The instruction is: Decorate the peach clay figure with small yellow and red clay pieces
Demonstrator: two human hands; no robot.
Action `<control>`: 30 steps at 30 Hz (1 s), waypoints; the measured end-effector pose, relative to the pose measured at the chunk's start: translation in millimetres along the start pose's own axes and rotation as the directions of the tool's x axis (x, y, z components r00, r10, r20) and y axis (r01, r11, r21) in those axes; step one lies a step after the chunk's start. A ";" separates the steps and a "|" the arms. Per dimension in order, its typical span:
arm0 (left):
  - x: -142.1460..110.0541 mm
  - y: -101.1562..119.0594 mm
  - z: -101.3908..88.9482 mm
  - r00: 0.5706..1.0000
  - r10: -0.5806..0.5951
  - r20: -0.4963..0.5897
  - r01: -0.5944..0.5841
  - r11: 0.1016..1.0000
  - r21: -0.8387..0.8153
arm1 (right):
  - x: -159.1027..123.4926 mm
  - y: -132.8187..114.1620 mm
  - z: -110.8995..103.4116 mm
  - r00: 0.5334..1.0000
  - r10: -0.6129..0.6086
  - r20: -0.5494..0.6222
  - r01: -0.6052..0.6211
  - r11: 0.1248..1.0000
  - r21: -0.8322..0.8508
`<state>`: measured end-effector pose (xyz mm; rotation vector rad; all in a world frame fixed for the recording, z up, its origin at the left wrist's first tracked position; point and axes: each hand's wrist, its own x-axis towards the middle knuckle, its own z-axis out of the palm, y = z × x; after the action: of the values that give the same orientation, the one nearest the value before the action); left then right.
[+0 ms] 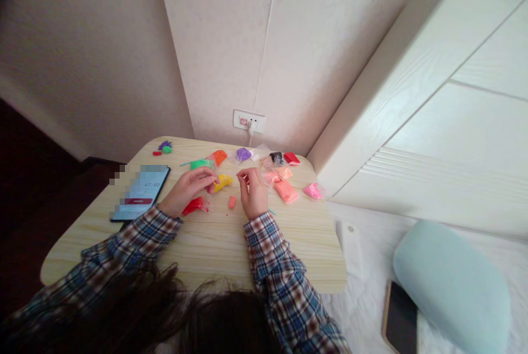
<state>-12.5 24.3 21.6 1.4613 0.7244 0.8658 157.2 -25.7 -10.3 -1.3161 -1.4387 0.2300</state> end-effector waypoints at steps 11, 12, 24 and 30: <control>5.6 -3.0 -9.1 0.988 -0.013 -0.157 0.005 0.999 -0.051 | 3.7 16.8 1.5 0.964 0.265 0.003 -0.257 0.930 0.263; 6.4 -3.7 -10.7 0.984 -0.015 -0.175 0.006 0.999 -0.052 | 4.0 16.7 1.2 0.961 0.278 0.009 -0.269 0.922 0.278; 7.1 -4.3 -10.2 0.980 -0.024 -0.196 0.019 0.999 -0.027 | 6.2 20.2 -2.0 0.936 0.351 0.010 -0.340 0.900 0.272; 5.0 -2.3 -6.3 0.985 -0.014 -0.171 0.016 1.000 0.006 | 6.1 20.8 -6.8 0.945 0.326 -0.006 -0.323 0.938 0.130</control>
<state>-15.1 32.1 19.7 1.3977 0.8654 0.9861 175.9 -16.8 -19.7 -1.4406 -1.1573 0.5121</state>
